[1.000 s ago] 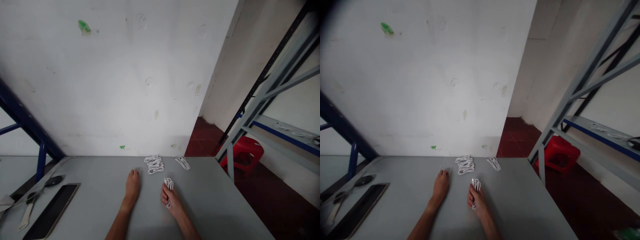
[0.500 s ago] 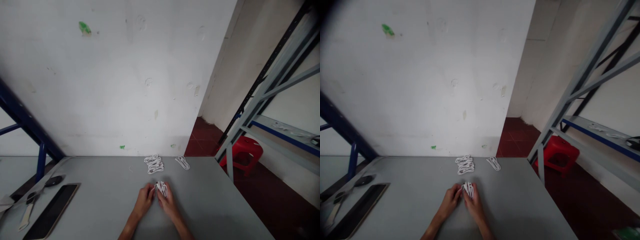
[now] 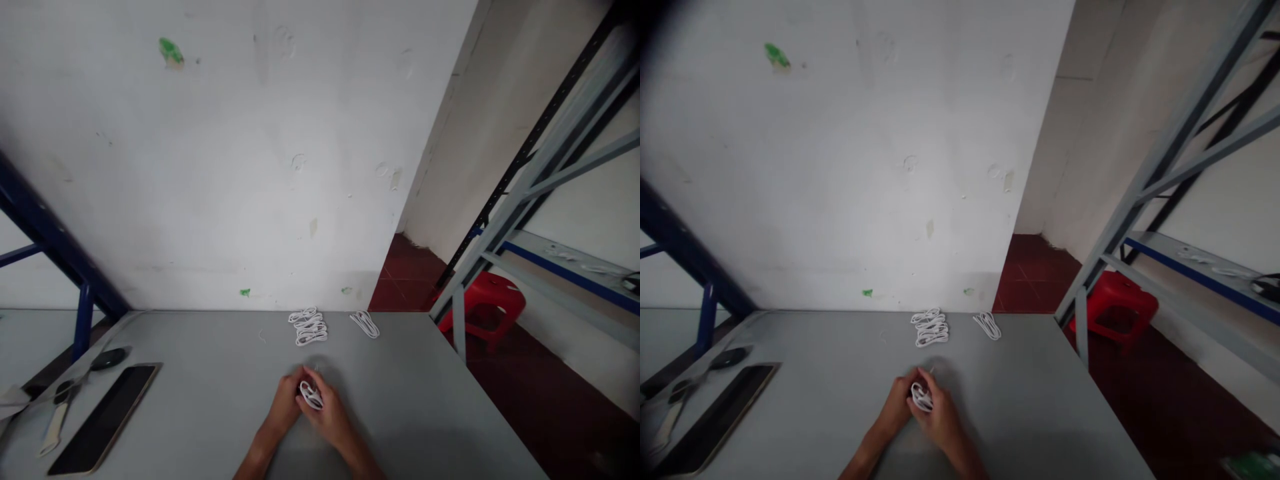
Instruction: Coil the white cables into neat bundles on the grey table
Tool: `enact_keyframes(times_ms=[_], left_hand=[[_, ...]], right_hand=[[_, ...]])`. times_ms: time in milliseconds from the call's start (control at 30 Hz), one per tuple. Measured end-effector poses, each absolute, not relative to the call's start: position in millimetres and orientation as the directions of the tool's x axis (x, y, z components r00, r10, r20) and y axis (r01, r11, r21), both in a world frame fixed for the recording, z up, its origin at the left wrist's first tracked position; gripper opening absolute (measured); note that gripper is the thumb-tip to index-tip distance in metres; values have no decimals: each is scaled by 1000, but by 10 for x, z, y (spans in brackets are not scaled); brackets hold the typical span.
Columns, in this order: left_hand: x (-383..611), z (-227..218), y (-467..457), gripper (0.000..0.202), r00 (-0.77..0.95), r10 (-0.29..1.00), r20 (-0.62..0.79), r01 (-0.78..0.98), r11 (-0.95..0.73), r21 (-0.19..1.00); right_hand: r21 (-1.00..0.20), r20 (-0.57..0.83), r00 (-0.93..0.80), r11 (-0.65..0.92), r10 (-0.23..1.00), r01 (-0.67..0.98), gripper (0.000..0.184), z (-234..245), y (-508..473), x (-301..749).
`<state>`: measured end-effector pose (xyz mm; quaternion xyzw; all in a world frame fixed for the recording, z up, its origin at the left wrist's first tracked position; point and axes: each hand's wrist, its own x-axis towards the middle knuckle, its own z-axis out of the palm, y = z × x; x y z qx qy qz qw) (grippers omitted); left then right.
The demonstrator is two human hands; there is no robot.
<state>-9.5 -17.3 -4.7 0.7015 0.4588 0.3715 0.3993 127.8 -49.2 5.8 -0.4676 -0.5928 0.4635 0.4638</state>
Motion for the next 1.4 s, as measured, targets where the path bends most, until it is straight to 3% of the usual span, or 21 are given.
enact_keyframes(times_ms=[233,567,833,1000,1167,1400], left_hand=[[-71,-13,-171,13,266,950,161,371,-256,893],[-94,14,-171,12,283,945,166,255,-241,937],[-65,109,-209,22,349,921,174,217,-260,941],[-68,78,-193,25,330,931,158,232,-242,942],[-83,15,-180,32,330,928,171,275,-268,923],[-77,37,-172,18,303,930,209,327,-308,893]], right_hand=[[-977,123,3,120,992,179,38,70,-375,1258],[-956,135,71,111,988,270,47,52,-228,1310],[-990,46,-2,46,999,135,55,127,-173,1373],[-988,-129,79,-135,988,73,61,52,-163,1367],[-963,-263,133,-253,955,-92,63,-71,-115,1386],[-939,-279,-9,-275,960,-207,64,-62,-103,1499]])
